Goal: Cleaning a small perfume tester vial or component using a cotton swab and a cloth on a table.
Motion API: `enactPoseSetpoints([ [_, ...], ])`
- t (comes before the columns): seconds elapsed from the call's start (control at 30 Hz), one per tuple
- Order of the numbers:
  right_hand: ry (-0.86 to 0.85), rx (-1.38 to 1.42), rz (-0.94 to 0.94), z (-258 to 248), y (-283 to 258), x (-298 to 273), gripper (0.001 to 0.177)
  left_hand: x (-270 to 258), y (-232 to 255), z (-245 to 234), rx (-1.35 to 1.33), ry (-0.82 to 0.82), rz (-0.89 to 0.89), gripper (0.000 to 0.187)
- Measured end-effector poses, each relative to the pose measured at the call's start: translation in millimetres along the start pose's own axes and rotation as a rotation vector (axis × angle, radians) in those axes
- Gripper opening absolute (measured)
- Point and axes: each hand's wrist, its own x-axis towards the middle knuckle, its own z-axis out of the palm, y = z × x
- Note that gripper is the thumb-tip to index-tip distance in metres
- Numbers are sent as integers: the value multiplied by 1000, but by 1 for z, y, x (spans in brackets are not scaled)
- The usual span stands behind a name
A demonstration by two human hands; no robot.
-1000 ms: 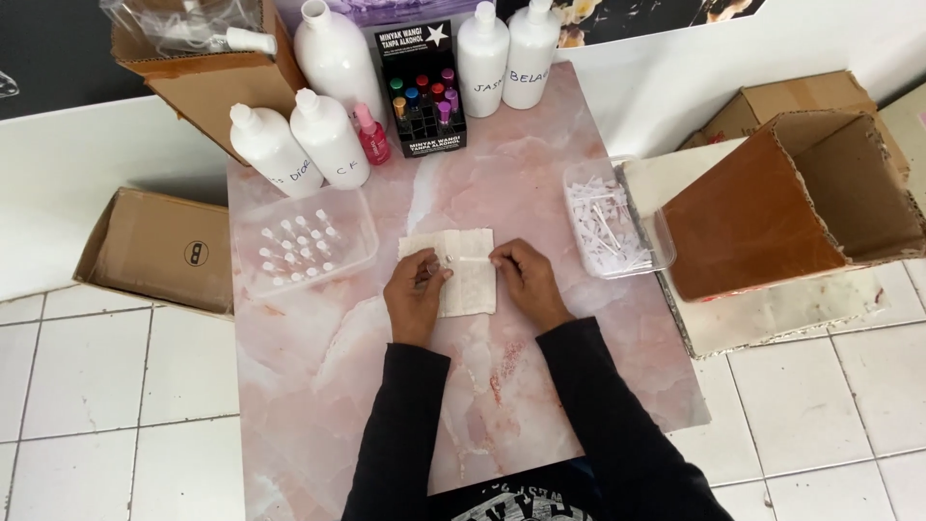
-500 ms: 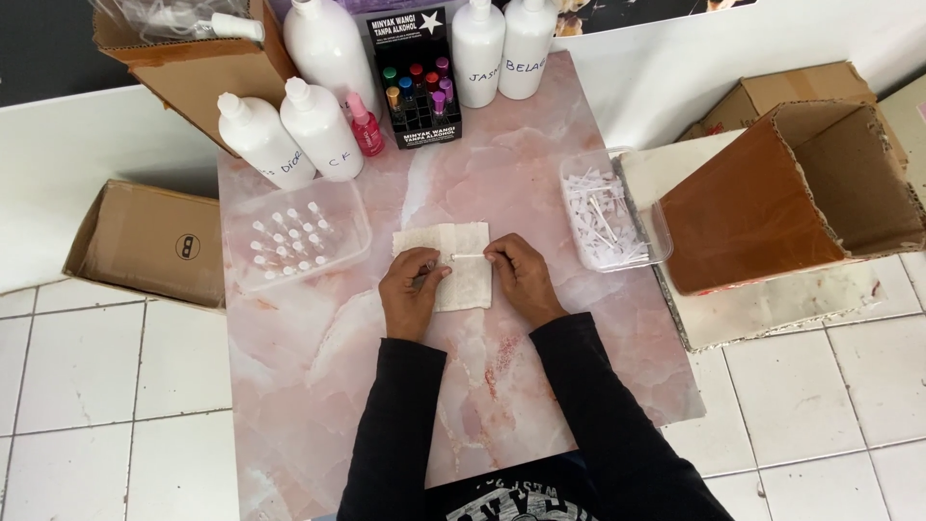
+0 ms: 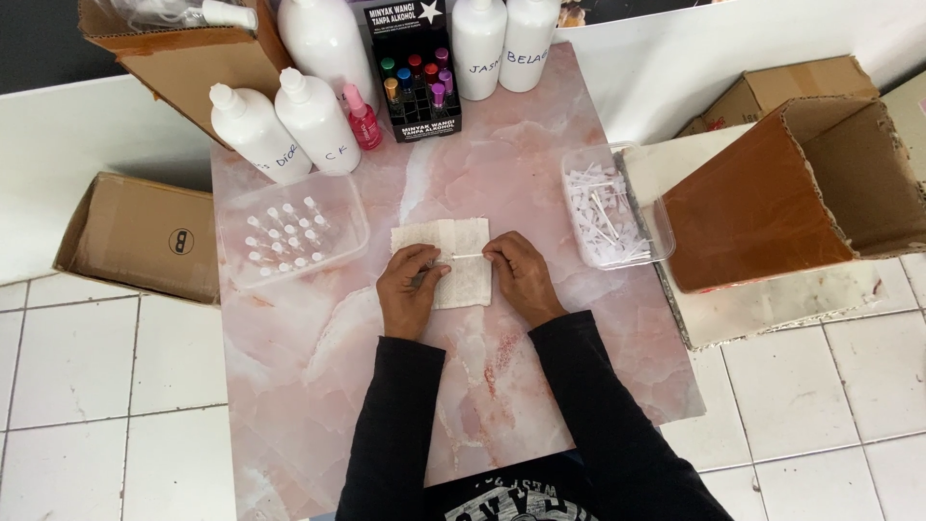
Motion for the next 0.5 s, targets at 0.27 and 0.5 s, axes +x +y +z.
enactPoseSetpoints([
  [0.27,-51,-12,-82,-2,-17,2,13,-1,6,1,-28,-92,0,27],
  [0.5,-31,48,-34,0,-15,-1,19,-1,1,0,-64,-137,-32,30],
])
